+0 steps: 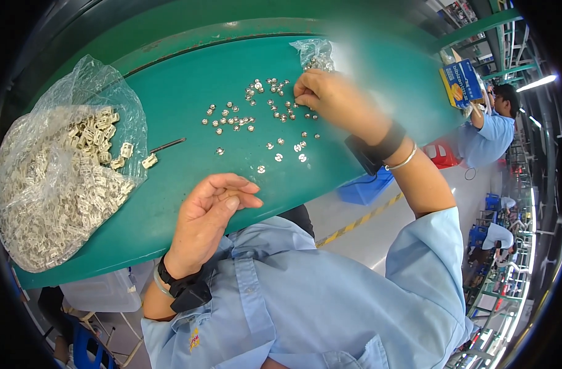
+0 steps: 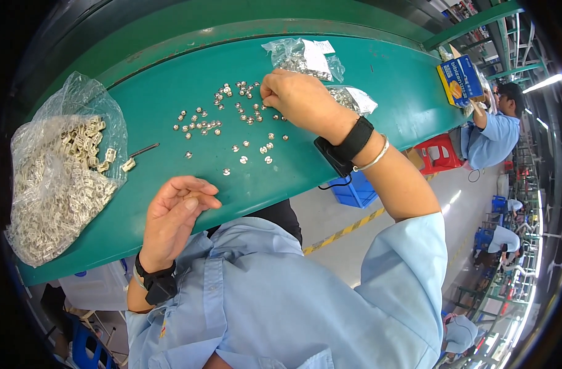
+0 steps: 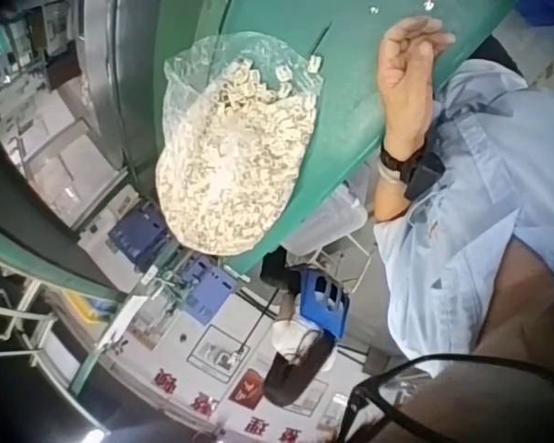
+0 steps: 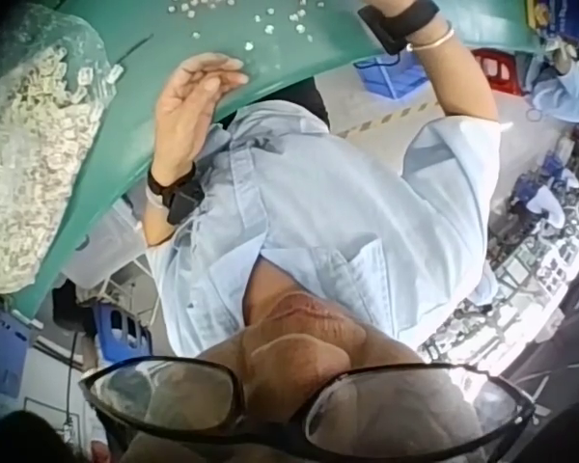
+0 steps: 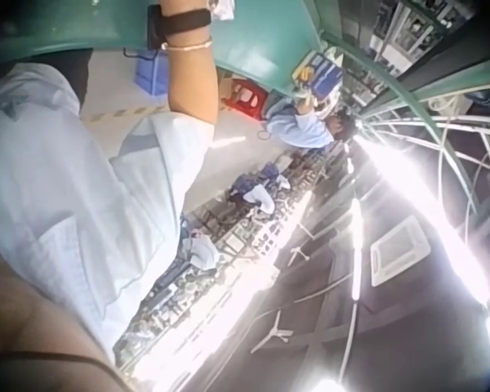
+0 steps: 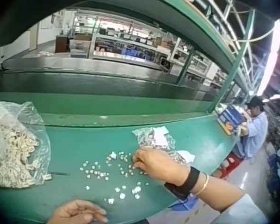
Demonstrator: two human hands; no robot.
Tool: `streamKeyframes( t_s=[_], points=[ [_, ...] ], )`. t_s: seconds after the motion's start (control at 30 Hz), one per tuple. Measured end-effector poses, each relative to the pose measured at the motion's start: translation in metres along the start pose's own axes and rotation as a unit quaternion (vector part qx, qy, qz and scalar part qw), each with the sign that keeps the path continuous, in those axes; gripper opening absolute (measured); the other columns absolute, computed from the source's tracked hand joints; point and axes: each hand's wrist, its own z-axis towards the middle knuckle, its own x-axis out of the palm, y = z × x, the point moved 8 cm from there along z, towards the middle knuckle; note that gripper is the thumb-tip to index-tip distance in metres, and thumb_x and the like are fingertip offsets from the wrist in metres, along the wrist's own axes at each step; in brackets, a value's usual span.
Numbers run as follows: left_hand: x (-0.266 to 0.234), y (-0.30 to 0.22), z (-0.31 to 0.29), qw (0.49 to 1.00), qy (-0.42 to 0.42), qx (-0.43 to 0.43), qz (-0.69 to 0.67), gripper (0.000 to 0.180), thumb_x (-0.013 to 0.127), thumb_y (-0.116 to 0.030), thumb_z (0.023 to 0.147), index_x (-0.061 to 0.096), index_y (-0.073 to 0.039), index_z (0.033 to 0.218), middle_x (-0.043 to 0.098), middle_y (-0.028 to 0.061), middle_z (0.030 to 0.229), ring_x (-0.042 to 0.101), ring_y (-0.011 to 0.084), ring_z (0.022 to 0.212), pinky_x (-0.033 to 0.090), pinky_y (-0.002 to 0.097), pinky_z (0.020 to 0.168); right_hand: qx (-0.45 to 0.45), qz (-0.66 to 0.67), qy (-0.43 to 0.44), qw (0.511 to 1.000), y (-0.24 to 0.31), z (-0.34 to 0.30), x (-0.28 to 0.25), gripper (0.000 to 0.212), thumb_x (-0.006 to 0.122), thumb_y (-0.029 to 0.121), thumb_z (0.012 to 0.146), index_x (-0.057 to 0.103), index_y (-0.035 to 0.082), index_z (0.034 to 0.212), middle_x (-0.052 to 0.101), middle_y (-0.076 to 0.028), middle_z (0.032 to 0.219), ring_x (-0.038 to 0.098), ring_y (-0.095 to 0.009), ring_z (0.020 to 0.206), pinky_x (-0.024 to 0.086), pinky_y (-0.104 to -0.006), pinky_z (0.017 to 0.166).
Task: The person picks up a white plastic component and a small metal piece by hand, then uses a thin metal tool to press the metal piece into the plastic component. They repeat this process, assembling several units one at a time on the green work surface.
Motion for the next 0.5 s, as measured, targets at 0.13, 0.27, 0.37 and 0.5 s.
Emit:
streamKeyframes(
  t_s=[0.13,0.27,0.37,0.5],
  points=[
    [0.000,0.000,0.001,1.000,0.002,0.000,0.002,0.022,0.050,-0.004,0.095,0.052,0.002,0.116,0.060,0.0146,0.116,0.062,0.0214,0.101,0.048,0.0354,0.093,0.081,0.082,0.032,0.993,-0.010,-0.006,-0.004,0.012,0.066,0.011,0.085,0.064,0.002,0.092,0.063,-0.008,0.086,0.061,-0.019,0.077,0.049,-0.0309,0.070],
    [0.000,0.000,0.000,1.000,0.000,-0.001,0.001,0.022,0.050,-0.004,0.095,0.052,0.002,0.116,0.060,0.0147,0.116,0.062,0.0217,0.101,0.048,0.0351,0.093,0.078,0.110,0.024,0.991,-0.013,-0.011,-0.004,0.011,0.066,0.010,0.085,0.064,0.001,0.090,0.063,-0.008,0.082,0.060,-0.016,0.076,0.049,-0.0292,0.069],
    [0.000,-0.001,0.000,1.000,-0.002,0.001,0.000,0.022,0.050,-0.004,0.095,0.052,0.002,0.116,0.060,0.0147,0.116,0.062,0.0218,0.101,0.048,0.0350,0.093,0.069,0.083,0.004,0.994,-0.012,-0.013,-0.006,0.011,0.066,0.011,0.085,0.064,0.002,0.090,0.063,-0.008,0.083,0.061,-0.018,0.076,0.049,-0.0301,0.069],
    [0.001,0.000,0.000,1.000,-0.002,-0.002,0.002,0.022,0.050,-0.004,0.095,0.052,0.002,0.116,0.060,0.0147,0.115,0.062,0.0219,0.101,0.048,0.0348,0.093,0.001,0.017,-0.021,1.000,0.004,-0.013,-0.006,0.012,0.066,0.013,0.084,0.065,0.003,0.091,0.064,-0.009,0.086,0.062,-0.022,0.078,0.050,-0.0319,0.070]
  ],
)
